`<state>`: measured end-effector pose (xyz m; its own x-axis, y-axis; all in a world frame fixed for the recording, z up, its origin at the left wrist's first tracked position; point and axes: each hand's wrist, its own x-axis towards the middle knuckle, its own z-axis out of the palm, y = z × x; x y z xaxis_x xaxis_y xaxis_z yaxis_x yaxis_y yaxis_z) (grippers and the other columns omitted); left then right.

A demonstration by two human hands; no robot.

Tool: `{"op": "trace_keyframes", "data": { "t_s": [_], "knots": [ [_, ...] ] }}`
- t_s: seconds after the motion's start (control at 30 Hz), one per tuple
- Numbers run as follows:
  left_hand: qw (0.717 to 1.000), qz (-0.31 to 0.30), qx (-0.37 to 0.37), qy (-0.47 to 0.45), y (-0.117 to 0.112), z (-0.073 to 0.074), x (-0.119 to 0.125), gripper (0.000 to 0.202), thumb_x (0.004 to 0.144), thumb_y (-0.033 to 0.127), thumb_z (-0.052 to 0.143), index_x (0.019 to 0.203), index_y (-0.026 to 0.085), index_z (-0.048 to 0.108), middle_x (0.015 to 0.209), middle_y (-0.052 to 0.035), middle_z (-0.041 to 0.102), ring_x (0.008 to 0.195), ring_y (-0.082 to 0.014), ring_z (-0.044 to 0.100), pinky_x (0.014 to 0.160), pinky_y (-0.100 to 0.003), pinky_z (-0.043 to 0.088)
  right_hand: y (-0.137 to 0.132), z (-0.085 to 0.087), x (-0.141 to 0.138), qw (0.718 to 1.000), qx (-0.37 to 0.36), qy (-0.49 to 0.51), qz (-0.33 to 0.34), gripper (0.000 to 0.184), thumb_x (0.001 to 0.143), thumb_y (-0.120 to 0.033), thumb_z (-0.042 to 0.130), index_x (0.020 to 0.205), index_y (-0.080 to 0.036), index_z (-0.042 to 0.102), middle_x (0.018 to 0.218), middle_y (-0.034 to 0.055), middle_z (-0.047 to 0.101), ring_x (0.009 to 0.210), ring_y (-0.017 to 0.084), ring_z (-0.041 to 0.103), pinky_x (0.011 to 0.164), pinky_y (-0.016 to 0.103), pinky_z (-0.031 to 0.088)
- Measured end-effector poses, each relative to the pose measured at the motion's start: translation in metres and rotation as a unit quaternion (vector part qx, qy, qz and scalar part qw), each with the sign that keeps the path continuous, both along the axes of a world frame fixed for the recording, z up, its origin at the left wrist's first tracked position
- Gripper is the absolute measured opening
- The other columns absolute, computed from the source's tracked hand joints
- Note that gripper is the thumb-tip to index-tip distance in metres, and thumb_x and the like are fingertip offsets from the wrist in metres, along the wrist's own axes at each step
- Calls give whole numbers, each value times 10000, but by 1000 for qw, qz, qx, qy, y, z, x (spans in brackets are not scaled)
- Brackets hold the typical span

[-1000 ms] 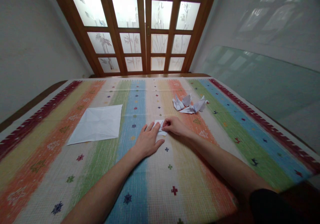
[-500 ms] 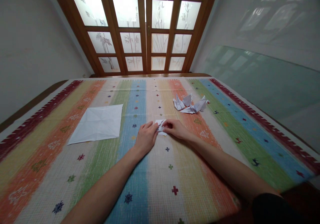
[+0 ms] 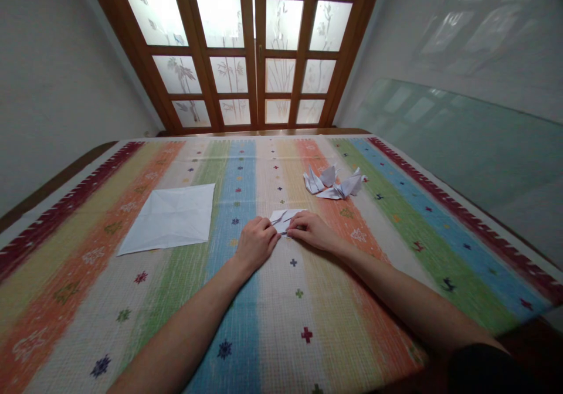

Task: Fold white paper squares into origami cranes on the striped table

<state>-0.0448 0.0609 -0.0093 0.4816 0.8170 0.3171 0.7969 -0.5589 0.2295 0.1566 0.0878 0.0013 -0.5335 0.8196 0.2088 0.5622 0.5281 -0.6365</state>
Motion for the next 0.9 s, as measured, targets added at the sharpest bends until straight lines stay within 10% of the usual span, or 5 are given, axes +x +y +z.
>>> {"op": "trace_keyframes", "data": {
  "t_s": [0.9],
  "knots": [
    [990, 130, -43, 18, -3, 5, 7, 186, 919, 286, 509, 1047, 172, 583, 1015, -84, 632, 950, -230, 581, 800, -350, 457, 8, 1, -24, 980, -72, -65, -173, 85, 756, -195, 672, 698, -168, 616, 648, -4, 602, 611, 128, 515, 586, 243, 329]
  ]
}}
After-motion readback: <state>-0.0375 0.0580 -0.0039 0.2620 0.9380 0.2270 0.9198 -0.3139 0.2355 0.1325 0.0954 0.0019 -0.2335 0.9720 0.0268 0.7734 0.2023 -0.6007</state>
